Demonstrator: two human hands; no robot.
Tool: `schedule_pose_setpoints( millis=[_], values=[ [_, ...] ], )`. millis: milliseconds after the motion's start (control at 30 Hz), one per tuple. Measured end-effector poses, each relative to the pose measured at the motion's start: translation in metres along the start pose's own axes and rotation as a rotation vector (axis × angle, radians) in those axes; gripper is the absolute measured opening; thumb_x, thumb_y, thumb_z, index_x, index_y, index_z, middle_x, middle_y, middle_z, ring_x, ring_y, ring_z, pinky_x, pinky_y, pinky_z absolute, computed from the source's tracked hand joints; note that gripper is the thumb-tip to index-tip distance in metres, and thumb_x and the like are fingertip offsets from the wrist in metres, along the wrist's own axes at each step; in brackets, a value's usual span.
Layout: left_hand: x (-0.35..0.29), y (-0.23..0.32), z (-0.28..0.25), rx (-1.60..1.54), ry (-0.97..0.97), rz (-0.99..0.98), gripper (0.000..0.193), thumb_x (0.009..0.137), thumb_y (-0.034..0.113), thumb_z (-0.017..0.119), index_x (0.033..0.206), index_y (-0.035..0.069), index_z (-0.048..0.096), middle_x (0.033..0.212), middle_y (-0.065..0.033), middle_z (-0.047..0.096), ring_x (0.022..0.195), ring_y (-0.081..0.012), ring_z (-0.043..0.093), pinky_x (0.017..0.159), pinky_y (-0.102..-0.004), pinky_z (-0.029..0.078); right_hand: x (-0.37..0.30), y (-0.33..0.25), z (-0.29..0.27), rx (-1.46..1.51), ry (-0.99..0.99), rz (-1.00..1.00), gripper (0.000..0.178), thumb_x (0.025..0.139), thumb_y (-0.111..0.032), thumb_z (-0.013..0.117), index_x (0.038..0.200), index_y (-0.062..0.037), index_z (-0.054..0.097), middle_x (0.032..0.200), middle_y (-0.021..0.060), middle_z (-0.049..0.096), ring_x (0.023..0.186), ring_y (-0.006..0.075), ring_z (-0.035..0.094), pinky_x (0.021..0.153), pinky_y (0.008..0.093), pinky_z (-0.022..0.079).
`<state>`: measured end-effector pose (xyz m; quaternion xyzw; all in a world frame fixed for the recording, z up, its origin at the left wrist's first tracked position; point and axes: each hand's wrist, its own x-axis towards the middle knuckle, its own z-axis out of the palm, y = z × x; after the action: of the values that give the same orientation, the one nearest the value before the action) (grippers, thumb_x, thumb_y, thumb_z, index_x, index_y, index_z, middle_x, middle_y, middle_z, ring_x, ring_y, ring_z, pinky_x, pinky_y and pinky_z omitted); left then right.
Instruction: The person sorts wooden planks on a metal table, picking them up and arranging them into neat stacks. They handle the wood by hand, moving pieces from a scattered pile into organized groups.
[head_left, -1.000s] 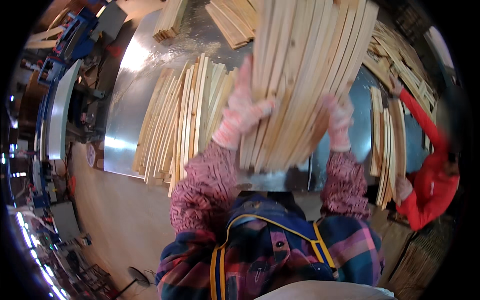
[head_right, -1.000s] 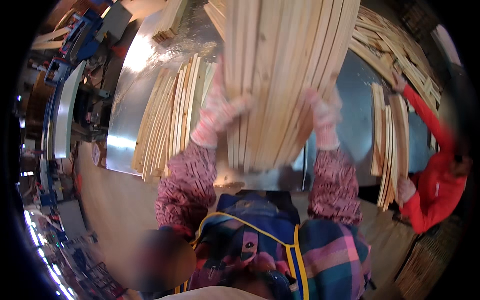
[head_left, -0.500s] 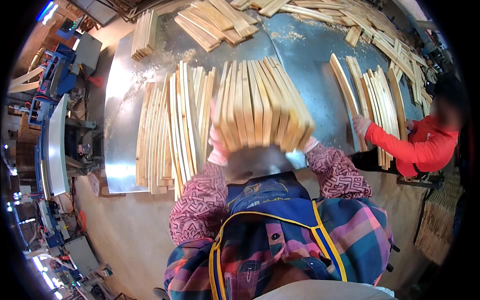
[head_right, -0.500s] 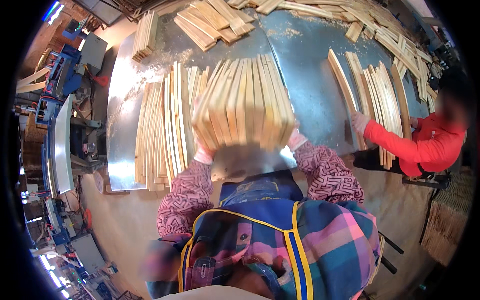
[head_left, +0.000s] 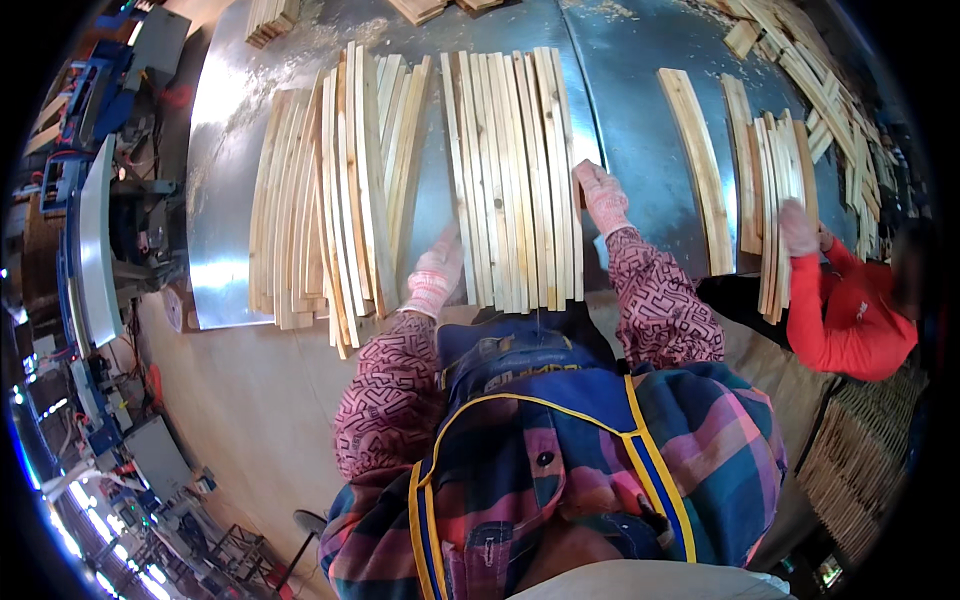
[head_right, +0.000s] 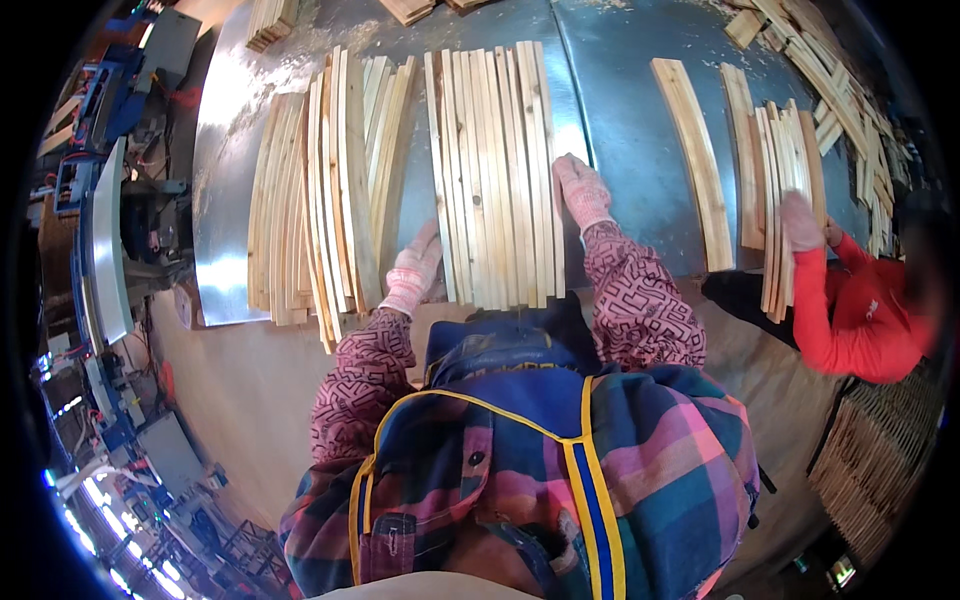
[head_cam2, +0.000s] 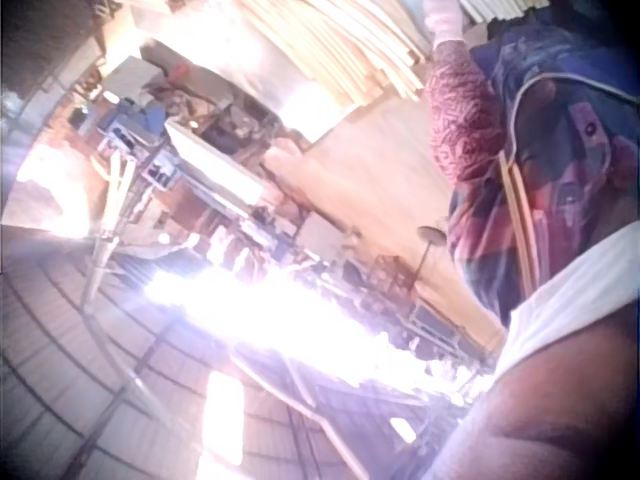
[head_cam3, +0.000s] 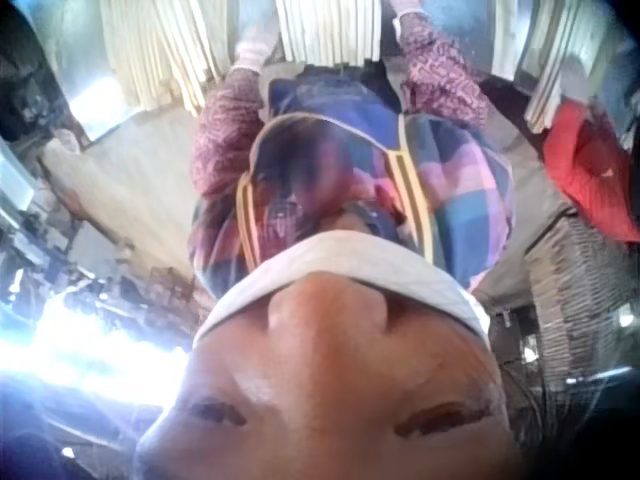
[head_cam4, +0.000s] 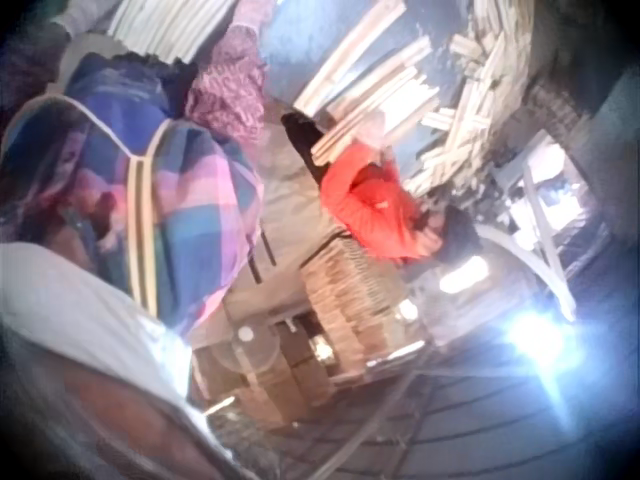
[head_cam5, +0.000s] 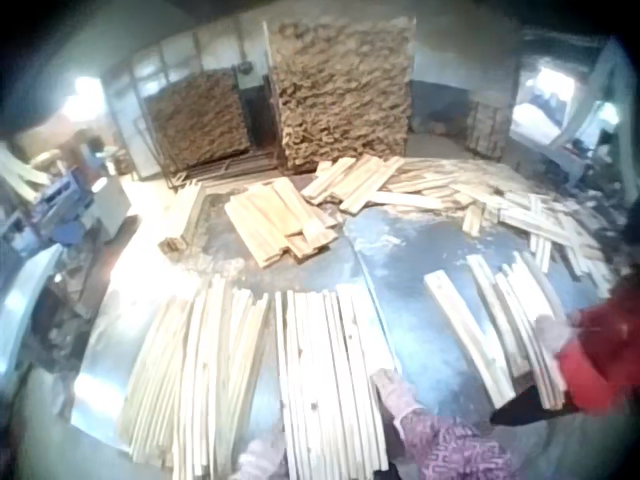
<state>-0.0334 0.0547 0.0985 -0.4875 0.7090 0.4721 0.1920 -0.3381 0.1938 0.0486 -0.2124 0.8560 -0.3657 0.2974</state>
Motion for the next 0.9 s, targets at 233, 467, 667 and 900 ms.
schedule_pose_setpoints(
  millis=[233, 467, 667, 900],
  values=[
    [0.009, -0.035, 0.02, -0.258, 0.019, -0.133, 0.096, 0.086, 0.049, 0.075, 0.153, -0.005, 0.033, 0.15, -0.0284, 0.045, 0.14, -0.0366, 0.045, 0.116, -0.0375, 0.037, 0.005, 0.017, 0.005, -0.079, 0.105, 0.005, 0.075, 0.096, -0.062, 0.052, 0.146, -0.0063, 0.052, 0.14, 0.019, 0.06, 0.132, 0.034, 0.054, 0.113, 0.0395, 0.039],
    [-0.057, 0.044, -0.038, -0.531, 0.098, 0.003, 0.083, 0.088, 0.035, 0.075, 0.148, -0.01, 0.039, 0.13, -0.0271, 0.063, 0.119, -0.0346, 0.063, 0.097, -0.0406, 0.052, -0.051, -0.134, 0.02, 0.127, -0.519, -0.05, 0.074, 0.094, -0.061, 0.058, 0.15, -0.0141, 0.048, 0.157, 0.0166, 0.038, 0.121, 0.0292, 0.061, 0.101, 0.0343, 0.05],
    [-0.06, 0.015, -0.03, -0.294, 0.269, 0.541, 0.058, 0.077, 0.005, 0.073, 0.133, 0.015, 0.06, 0.132, -0.0186, 0.063, 0.128, -0.0373, 0.059, 0.095, -0.0389, 0.056, -0.081, -0.179, 0.077, 0.27, -0.585, 0.064, 0.128, 0.076, -0.06, 0.08, 0.156, 0.011, 0.01, 0.147, 0.0346, 0.046, 0.138, 0.0402, 0.047, 0.115, 0.0388, 0.038],
    [-0.021, -0.009, 0.013, -0.649, 0.062, 0.166, 0.063, 0.09, 0.022, 0.07, 0.148, 0.013, 0.049, 0.127, -0.0206, 0.066, 0.109, -0.0288, 0.066, 0.098, -0.0307, 0.048, -0.07, -0.078, -0.05, 0.498, -0.514, -0.037, 0.093, 0.084, -0.02, 0.081, 0.159, -0.0107, 0.027, 0.115, 0.0125, 0.072, 0.103, 0.0198, 0.07, 0.09, 0.0301, 0.057]
  ],
)
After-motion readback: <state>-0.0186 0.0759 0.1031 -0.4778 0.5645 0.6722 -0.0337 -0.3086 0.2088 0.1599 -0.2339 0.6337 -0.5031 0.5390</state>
